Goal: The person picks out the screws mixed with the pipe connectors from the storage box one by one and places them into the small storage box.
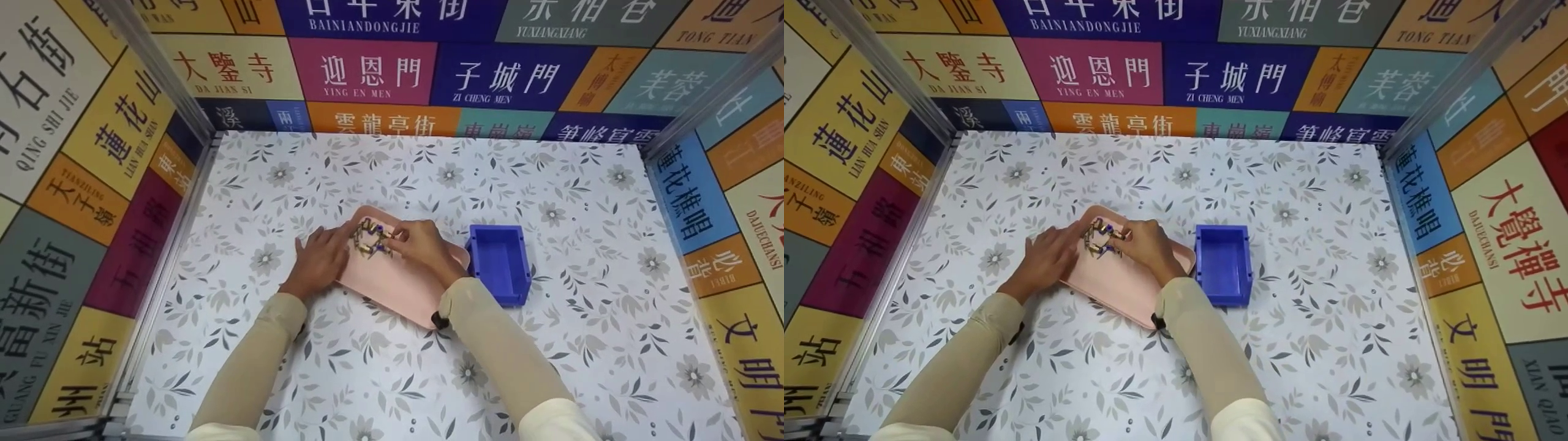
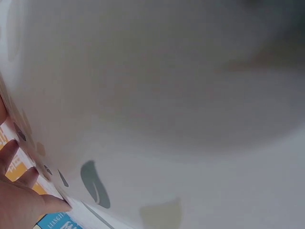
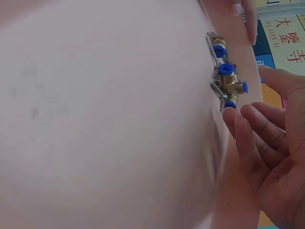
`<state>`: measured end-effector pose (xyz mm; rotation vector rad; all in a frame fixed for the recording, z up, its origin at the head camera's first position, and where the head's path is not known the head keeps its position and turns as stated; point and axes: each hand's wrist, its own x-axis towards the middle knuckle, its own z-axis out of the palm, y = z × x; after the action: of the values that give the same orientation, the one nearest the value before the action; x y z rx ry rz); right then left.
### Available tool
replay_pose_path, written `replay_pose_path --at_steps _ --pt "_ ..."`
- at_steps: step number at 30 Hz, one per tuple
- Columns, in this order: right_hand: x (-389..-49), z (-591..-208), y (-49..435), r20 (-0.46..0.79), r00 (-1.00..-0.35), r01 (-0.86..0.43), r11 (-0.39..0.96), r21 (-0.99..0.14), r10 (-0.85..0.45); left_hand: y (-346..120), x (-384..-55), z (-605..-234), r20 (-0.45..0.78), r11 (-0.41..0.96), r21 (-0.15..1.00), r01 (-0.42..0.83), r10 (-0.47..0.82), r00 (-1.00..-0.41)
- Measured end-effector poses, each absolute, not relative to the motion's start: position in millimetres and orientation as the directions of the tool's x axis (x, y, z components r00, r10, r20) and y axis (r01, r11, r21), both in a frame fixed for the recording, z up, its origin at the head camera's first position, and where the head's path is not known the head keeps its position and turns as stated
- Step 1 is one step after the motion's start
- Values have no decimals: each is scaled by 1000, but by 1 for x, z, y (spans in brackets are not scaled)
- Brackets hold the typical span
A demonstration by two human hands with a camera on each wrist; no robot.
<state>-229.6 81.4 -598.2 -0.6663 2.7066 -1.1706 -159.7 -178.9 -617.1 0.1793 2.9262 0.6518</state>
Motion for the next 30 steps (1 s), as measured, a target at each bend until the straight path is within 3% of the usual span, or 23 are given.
replay_pose_path --at_steps 12,30 --pt "-229 -608 77 7 -903 -299 615 -730 -430 -179 -158 -618 -118 901 428 71 133 -984" --pt "-233 -617 72 -21 -909 -303 695 -652 -415 -178 -159 -616 -108 901 426 79 137 -985"
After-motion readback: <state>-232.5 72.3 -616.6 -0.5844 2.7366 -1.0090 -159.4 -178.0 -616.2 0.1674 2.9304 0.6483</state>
